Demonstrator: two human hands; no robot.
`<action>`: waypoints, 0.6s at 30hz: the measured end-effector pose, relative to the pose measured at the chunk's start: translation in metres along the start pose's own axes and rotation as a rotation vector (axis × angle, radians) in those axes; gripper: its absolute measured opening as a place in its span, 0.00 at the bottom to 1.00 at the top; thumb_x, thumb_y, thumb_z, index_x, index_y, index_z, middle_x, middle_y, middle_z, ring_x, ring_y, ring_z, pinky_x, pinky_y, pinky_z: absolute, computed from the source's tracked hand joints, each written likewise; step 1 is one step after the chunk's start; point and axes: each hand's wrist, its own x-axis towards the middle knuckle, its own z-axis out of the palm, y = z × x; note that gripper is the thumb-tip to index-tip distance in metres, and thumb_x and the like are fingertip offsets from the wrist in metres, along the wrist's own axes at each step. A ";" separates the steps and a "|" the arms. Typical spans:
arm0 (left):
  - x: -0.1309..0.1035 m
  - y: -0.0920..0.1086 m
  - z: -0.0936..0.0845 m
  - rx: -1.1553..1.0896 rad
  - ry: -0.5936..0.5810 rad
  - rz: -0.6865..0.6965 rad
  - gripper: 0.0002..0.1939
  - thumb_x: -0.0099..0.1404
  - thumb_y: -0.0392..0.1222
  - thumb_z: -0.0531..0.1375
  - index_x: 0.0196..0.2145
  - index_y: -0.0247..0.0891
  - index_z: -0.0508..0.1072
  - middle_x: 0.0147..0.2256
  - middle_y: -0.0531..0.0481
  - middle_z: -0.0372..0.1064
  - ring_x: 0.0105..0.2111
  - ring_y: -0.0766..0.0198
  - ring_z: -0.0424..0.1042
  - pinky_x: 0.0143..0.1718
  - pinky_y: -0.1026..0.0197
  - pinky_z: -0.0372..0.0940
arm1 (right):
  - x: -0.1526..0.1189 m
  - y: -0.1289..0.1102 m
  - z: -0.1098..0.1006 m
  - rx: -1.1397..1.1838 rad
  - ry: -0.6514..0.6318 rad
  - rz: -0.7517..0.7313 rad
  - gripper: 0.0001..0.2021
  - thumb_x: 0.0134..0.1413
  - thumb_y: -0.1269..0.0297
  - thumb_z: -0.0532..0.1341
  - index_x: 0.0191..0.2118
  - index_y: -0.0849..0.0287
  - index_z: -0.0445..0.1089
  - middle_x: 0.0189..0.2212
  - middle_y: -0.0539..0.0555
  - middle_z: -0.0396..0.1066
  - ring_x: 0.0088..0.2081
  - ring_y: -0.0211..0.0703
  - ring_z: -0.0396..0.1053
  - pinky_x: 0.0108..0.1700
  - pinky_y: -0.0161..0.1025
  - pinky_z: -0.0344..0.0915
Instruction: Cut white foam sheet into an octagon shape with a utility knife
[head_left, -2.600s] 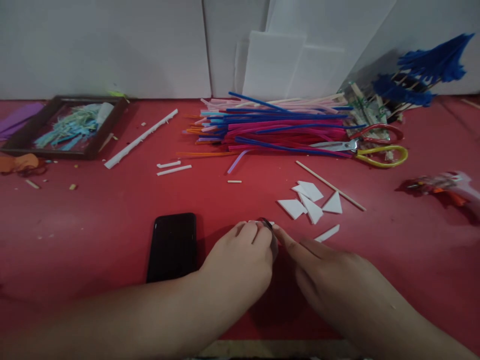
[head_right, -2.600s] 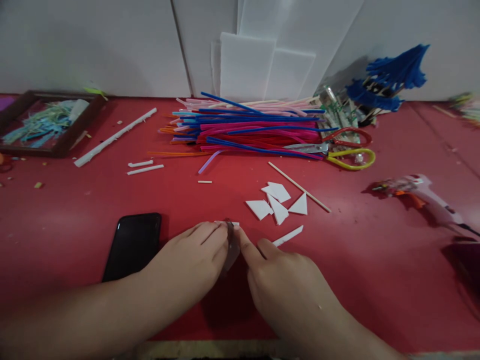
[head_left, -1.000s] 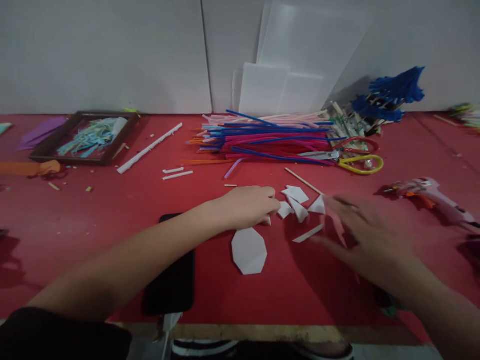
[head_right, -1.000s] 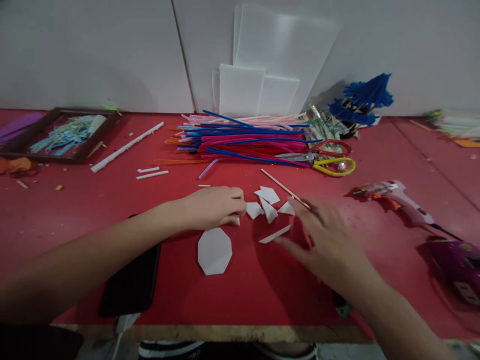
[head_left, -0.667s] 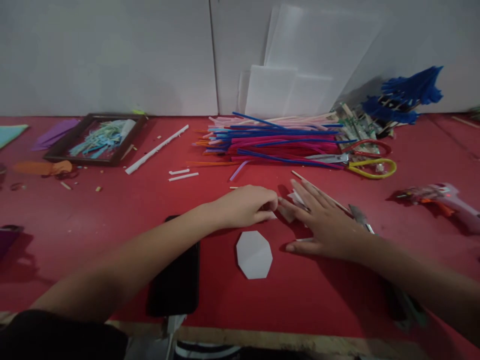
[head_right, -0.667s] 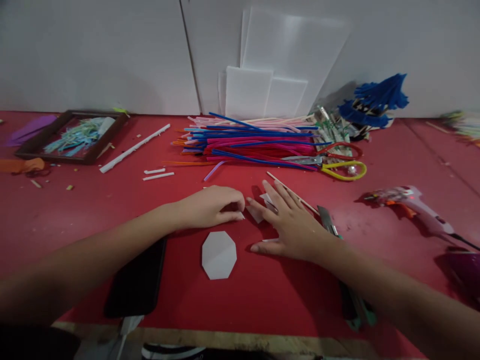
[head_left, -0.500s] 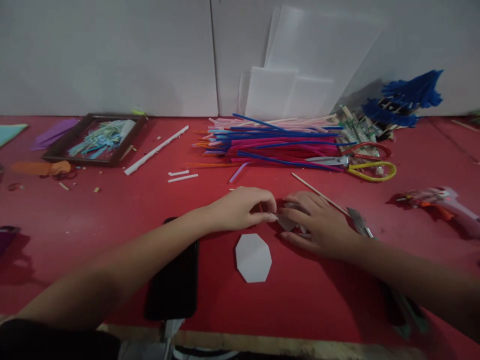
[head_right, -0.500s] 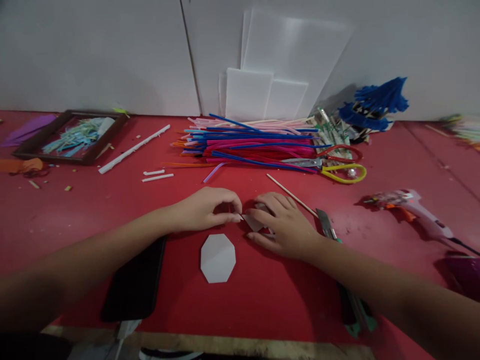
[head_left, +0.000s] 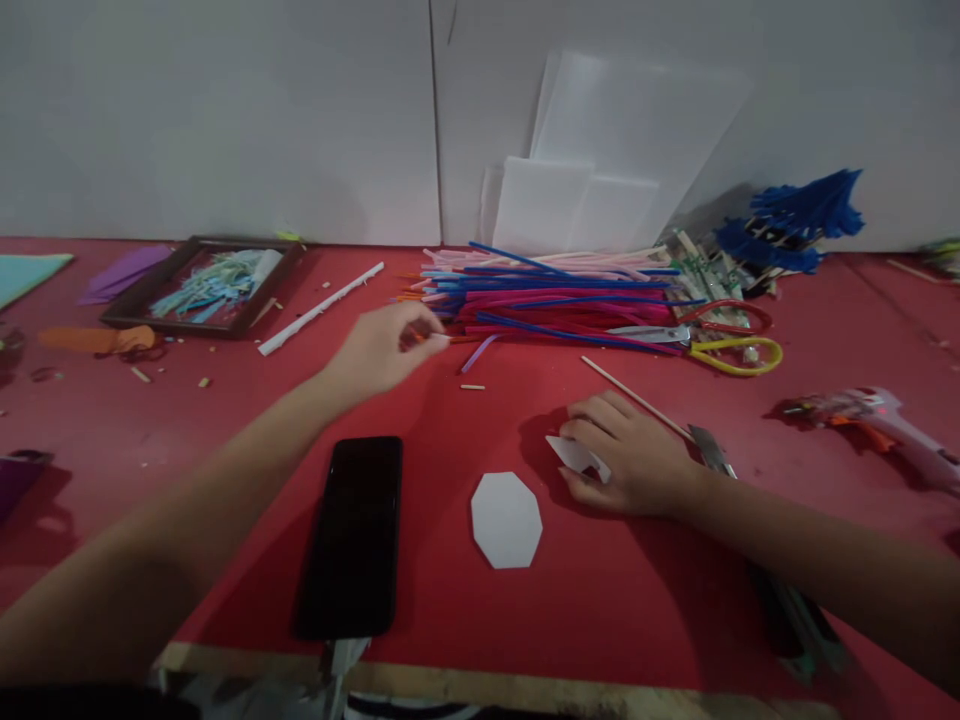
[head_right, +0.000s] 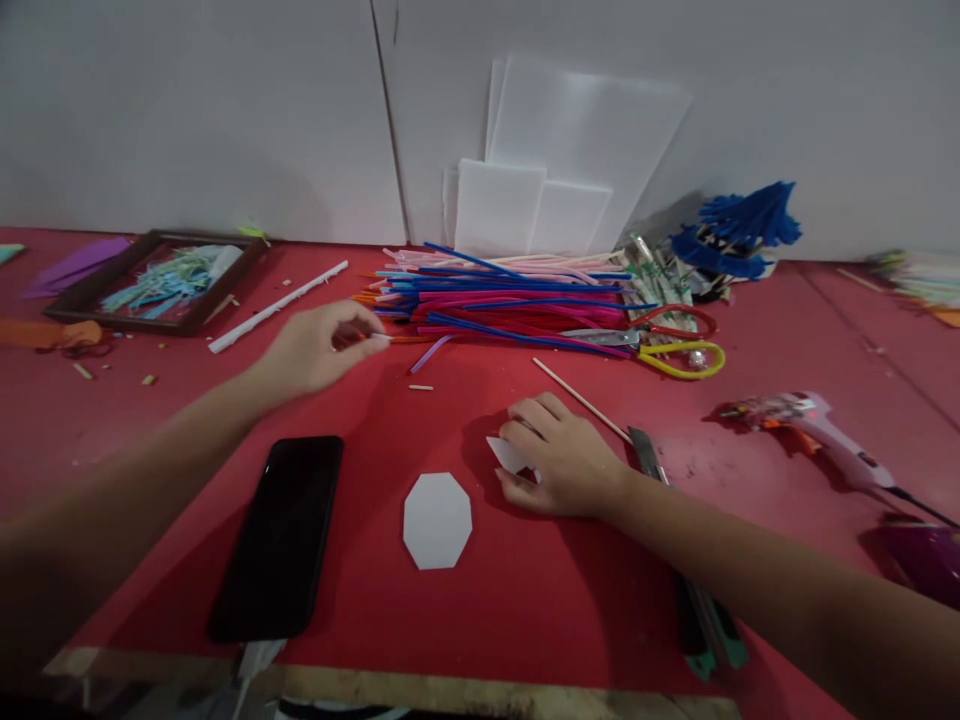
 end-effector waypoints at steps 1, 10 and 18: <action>0.000 -0.011 -0.011 0.089 0.024 0.005 0.11 0.59 0.51 0.62 0.32 0.42 0.71 0.35 0.48 0.71 0.40 0.54 0.70 0.50 0.47 0.62 | 0.000 0.000 0.000 0.003 0.003 -0.003 0.11 0.54 0.62 0.57 0.39 0.59 0.73 0.36 0.61 0.72 0.38 0.52 0.67 0.40 0.48 0.68; -0.014 -0.058 -0.033 0.517 0.133 0.090 0.10 0.62 0.47 0.58 0.39 0.42 0.72 0.48 0.39 0.67 0.54 0.43 0.62 0.58 0.39 0.54 | -0.004 -0.002 0.006 -0.007 0.069 0.024 0.14 0.56 0.67 0.53 0.45 0.60 0.71 0.41 0.62 0.72 0.43 0.51 0.71 0.42 0.46 0.71; -0.017 -0.013 -0.007 0.532 0.138 0.277 0.13 0.68 0.47 0.53 0.45 0.39 0.71 0.51 0.39 0.66 0.54 0.49 0.63 0.58 0.45 0.55 | -0.001 0.004 0.007 -0.007 -0.010 0.018 0.15 0.53 0.74 0.54 0.41 0.55 0.75 0.40 0.58 0.74 0.42 0.48 0.73 0.42 0.42 0.72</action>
